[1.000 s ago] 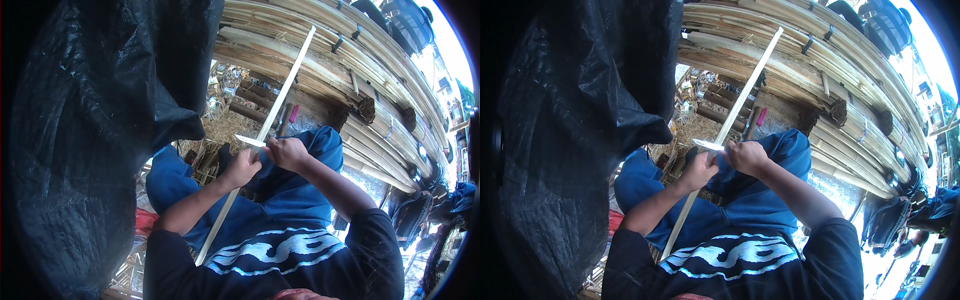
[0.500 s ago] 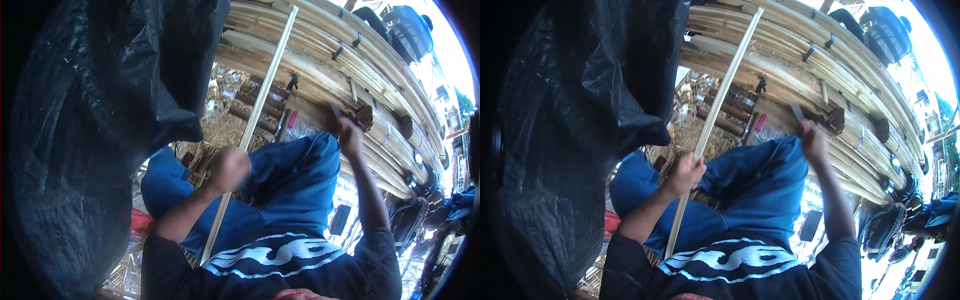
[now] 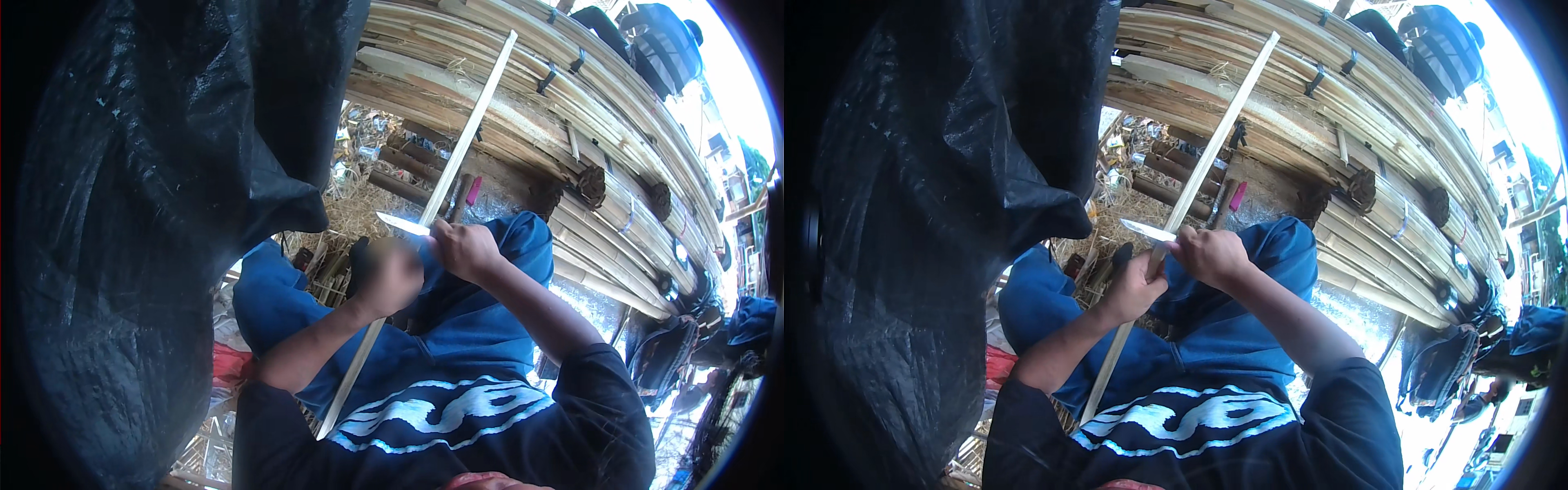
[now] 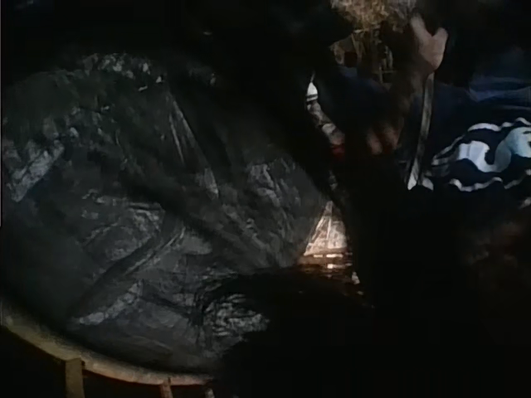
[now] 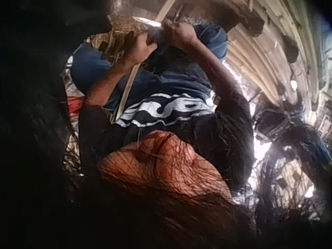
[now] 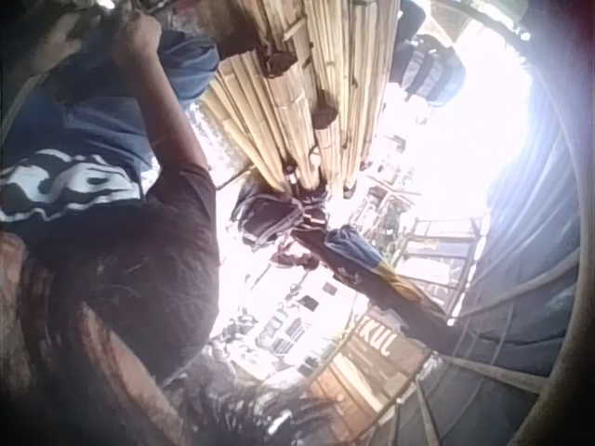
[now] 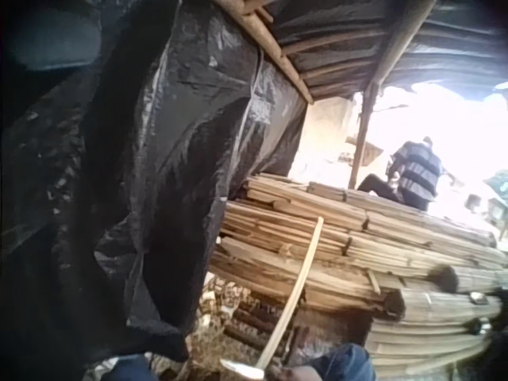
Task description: The person uses a knife to scrape and smooth the surface of a bamboo strip, repeatedly moving the blade along its length.
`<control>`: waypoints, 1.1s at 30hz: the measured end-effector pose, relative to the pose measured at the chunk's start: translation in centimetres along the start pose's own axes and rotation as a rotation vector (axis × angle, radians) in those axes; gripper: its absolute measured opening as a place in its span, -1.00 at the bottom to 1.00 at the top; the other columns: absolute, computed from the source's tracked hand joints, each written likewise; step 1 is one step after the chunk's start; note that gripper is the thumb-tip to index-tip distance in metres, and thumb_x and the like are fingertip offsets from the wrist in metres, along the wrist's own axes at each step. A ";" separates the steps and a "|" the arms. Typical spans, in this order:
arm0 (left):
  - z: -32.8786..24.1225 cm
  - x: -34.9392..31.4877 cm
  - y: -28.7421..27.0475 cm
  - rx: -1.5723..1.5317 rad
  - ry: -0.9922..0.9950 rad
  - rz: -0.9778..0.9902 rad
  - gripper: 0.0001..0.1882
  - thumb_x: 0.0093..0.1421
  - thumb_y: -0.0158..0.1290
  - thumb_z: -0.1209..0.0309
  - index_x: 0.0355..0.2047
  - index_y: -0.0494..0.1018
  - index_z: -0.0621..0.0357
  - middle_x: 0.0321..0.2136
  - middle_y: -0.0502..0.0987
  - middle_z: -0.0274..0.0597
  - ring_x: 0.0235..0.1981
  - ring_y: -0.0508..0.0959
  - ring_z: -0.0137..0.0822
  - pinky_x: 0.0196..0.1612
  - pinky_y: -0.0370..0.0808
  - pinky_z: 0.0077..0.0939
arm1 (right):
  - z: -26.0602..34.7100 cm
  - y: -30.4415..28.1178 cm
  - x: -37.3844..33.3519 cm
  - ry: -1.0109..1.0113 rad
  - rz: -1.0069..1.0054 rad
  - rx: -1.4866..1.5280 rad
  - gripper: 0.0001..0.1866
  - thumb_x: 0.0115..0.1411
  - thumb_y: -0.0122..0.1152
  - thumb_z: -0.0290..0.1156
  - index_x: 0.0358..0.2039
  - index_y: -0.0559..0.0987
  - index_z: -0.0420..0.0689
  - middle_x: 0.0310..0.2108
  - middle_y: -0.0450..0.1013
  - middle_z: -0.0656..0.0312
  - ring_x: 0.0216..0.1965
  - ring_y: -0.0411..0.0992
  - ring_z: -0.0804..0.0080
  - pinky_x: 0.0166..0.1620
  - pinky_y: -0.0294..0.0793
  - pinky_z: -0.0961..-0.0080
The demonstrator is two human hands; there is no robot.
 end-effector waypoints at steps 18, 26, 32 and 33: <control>2.0 0.1 -0.2 -0.047 -0.208 0.039 -0.91 0.18 0.01 0.54 -0.32 0.34 0.26 -0.51 0.39 -0.34 -0.49 0.37 -0.59 -0.42 0.35 -0.62 | -7.9 -4.2 -4.3 0.329 -0.174 0.327 -0.68 0.34 -0.09 -0.18 -0.28 0.50 -0.17 -0.45 0.45 -0.14 -0.33 0.44 -0.19 -0.29 0.40 0.11; 1.4 0.1 1.1 0.123 -0.072 0.032 -0.90 0.14 0.02 0.52 -0.34 0.35 0.23 -0.53 0.38 -0.36 -0.54 0.36 -0.55 -0.46 0.35 -0.56 | -5.7 3.0 -0.2 0.139 0.159 -0.244 -0.76 0.26 -0.03 -0.21 -0.37 0.50 -0.10 -0.53 0.52 0.04 -0.48 0.55 0.11 -0.47 0.50 0.16; -1.5 -3.3 2.7 -0.012 -0.170 0.173 -0.90 0.18 0.04 0.48 -0.33 0.35 0.19 -0.50 0.39 -0.37 -0.46 0.37 -0.61 -0.38 0.37 -0.64 | -24.2 -9.0 -5.8 0.659 -0.223 -0.174 -0.67 0.36 -0.17 -0.14 -0.30 0.49 -0.09 -0.52 0.47 -0.02 -0.42 0.49 -0.13 -0.38 0.47 0.05; -1.4 -3.0 2.4 0.005 -0.191 0.138 -0.89 0.18 0.04 0.47 -0.33 0.34 0.20 -0.51 0.40 -0.35 -0.48 0.38 -0.59 -0.39 0.39 -0.59 | -23.7 -9.1 -6.5 0.592 -0.309 -0.073 -0.62 0.38 -0.21 -0.09 -0.33 0.48 -0.10 -0.51 0.46 -0.03 -0.39 0.47 -0.18 -0.36 0.44 0.02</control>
Point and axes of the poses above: each hand's wrist, its own x-axis towards the middle knuckle, its own y-axis out of the palm, z = x × y, the point moved 10 cm from there along x, towards the middle knuckle
